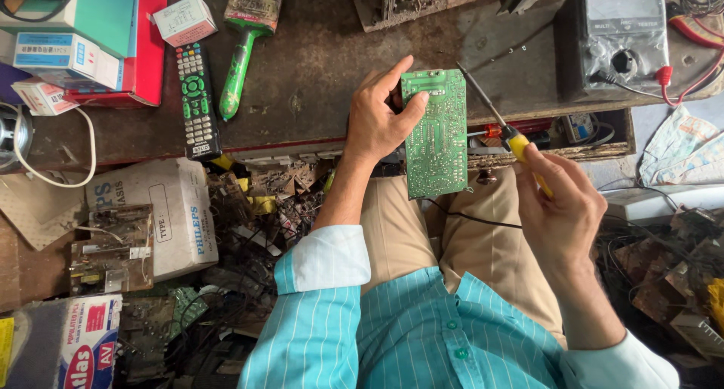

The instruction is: The person uses a soldering iron to apply heat to various points on a green circuit board. They hold the board with one hand and manipulate the soldering iron with the other, occasionally repositioning the board to access different areas.

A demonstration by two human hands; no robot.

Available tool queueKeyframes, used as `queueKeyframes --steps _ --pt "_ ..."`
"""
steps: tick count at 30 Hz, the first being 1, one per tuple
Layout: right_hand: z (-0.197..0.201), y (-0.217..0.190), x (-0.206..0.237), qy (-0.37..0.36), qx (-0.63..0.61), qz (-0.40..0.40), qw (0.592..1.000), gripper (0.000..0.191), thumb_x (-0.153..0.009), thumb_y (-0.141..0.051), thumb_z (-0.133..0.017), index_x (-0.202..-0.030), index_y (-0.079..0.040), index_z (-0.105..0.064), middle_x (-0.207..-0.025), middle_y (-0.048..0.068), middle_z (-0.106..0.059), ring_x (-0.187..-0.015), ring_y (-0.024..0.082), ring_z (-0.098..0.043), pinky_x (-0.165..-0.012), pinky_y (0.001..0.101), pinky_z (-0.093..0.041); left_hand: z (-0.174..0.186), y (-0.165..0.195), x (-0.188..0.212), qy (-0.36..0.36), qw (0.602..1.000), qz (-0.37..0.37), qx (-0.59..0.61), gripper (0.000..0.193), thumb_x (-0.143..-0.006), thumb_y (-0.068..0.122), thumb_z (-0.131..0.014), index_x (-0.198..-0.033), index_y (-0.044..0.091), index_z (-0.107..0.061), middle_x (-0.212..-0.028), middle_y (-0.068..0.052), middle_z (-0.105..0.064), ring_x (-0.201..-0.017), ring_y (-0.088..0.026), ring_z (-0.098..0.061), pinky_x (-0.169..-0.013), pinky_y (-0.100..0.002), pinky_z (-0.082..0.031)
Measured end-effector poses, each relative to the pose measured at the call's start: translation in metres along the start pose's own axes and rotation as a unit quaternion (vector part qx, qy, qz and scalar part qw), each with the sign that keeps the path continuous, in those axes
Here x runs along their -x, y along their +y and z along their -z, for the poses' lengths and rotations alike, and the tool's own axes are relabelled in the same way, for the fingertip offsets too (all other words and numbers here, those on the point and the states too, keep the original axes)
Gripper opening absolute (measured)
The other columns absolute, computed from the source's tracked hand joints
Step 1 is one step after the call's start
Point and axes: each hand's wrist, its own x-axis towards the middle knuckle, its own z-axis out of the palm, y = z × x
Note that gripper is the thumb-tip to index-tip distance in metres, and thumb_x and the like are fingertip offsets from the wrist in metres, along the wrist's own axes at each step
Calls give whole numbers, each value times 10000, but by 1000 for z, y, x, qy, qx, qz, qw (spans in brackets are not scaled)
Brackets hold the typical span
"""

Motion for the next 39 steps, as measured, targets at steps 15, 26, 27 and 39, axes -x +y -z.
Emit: queueKeyframes --steps 15,26,27,39 --pt "-13 17 1 -100 -187 -283 935 293 -981 -151 -715 -1261 -68 -736 -830 -58 -715 -556 -22 -459 -458 179 -338 0 0 1 4 1000 -25 -12 541 -876 268 -768 -1327 -11 -663 -1008 -106 -744 -954 -218 -685 -890 -355 -557" --pt "-17 24 1 -146 -341 -354 858 272 -984 -140 -704 -1222 -16 -746 -755 -1 -664 -507 15 -481 -409 178 -324 3 0 2 -12 999 -43 -22 553 -894 265 -769 -1352 -15 -640 -1034 -109 -749 -993 -233 -681 -931 -368 -555" --pt "-20 23 3 -138 -299 -337 882 274 -976 -127 -706 -1224 -14 -736 -793 9 -700 -520 20 -510 -421 182 -359 3 -1 2 -11 999 -47 -24 552 -898 265 -769 -1355 -16 -637 -1042 -111 -748 -1000 -237 -681 -935 -371 -554" --pt "-25 21 11 -119 -219 -308 918 303 -941 -103 -723 -1235 -28 -732 -870 22 -744 -545 20 -555 -442 195 -417 1 -2 3 -1 998 -64 -16 563 -900 286 -763 -1352 -24 -638 -1062 -140 -732 -1019 -271 -687 -949 -397 -549"
